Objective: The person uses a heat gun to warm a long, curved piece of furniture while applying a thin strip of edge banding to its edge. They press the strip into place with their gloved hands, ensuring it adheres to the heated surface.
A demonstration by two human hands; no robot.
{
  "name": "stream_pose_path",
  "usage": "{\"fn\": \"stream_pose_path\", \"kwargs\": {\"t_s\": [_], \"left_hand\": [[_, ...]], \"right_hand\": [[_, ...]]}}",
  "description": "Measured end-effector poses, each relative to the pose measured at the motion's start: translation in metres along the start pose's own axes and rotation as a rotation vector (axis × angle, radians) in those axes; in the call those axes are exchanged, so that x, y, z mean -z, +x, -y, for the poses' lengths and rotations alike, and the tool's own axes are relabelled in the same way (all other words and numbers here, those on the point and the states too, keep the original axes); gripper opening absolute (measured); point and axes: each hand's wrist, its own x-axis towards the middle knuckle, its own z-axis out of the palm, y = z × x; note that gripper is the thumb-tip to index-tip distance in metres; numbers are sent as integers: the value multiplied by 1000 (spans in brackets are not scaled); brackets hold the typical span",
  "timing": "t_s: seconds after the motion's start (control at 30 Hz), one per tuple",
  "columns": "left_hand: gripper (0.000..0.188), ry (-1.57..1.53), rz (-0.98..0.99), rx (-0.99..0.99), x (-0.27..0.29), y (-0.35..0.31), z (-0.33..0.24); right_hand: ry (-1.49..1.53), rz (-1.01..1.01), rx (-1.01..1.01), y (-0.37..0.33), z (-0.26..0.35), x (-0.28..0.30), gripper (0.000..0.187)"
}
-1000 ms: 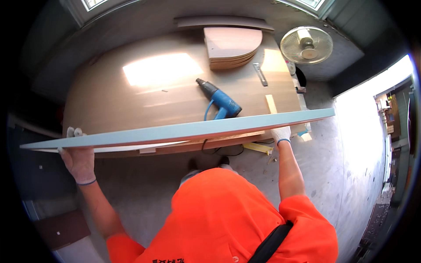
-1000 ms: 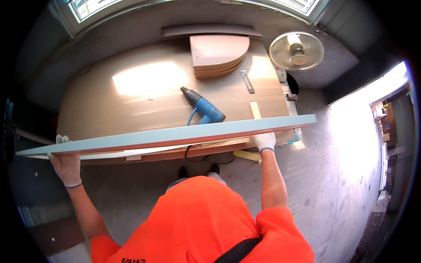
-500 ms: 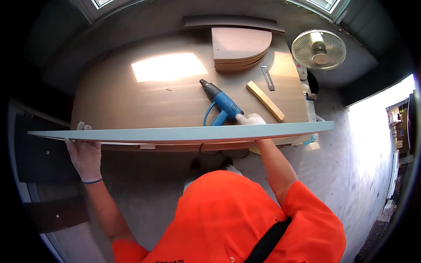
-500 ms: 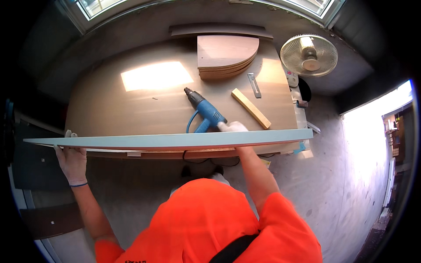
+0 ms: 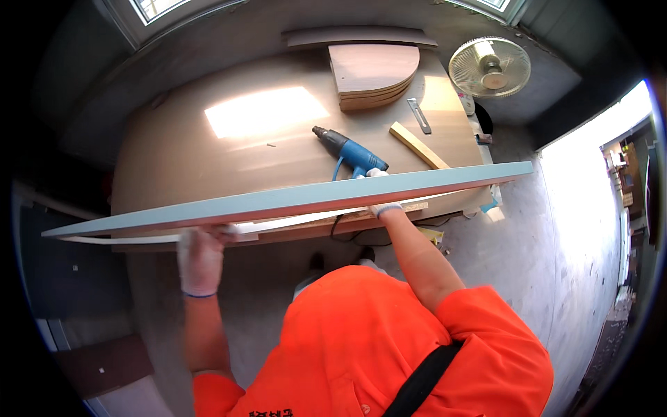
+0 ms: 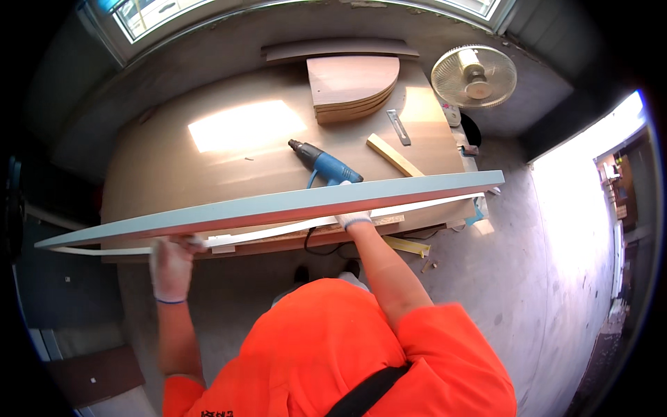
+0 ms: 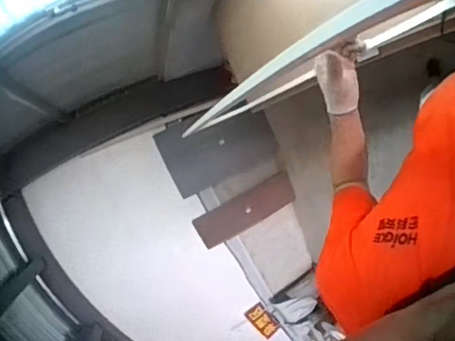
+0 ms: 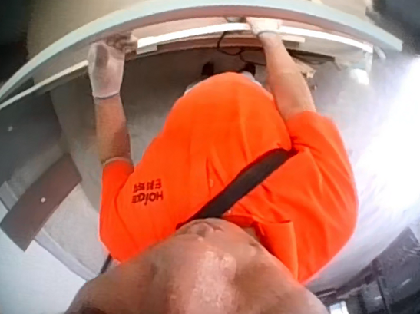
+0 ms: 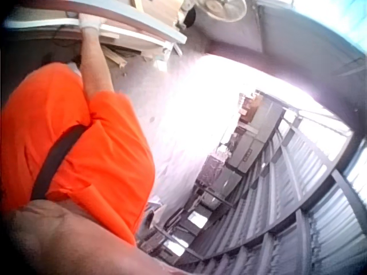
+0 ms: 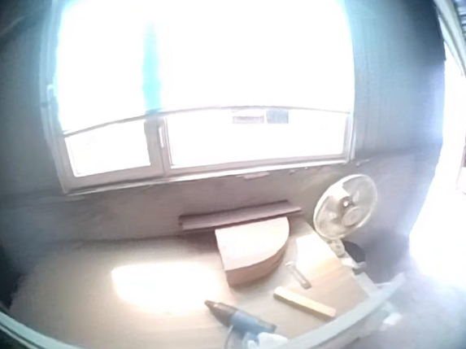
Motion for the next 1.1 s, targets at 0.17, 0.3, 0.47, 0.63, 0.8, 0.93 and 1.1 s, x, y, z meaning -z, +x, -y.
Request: {"fn": "stream_pose_path", "kwargs": {"t_s": [0.17, 0.3, 0.47, 0.63, 0.8, 0.93, 1.1], "left_hand": [[38, 889, 349, 52, -79, 19, 108], [42, 1155, 598, -129, -136, 55, 209], [28, 1226, 416, -158, -135, 117, 308], [21, 1471, 558, -342, -162, 125, 178], [28, 1180, 78, -111, -120, 131, 95], [29, 807, -63, 178, -45, 138, 34], [12, 255, -150, 173, 38, 133, 4]], "right_hand": [[-237, 60, -36, -112, 27, 37, 34], [-303, -159, 4, -119, 23, 4, 54], [-230, -311, 135, -93, 42, 6, 51], [11, 50, -234, -35, -5, -18, 51], [239, -197, -114, 10, 20, -55, 48], [518, -185, -221, 13, 42, -41, 39], [1052, -217, -414, -39, 11, -15, 23]]}}
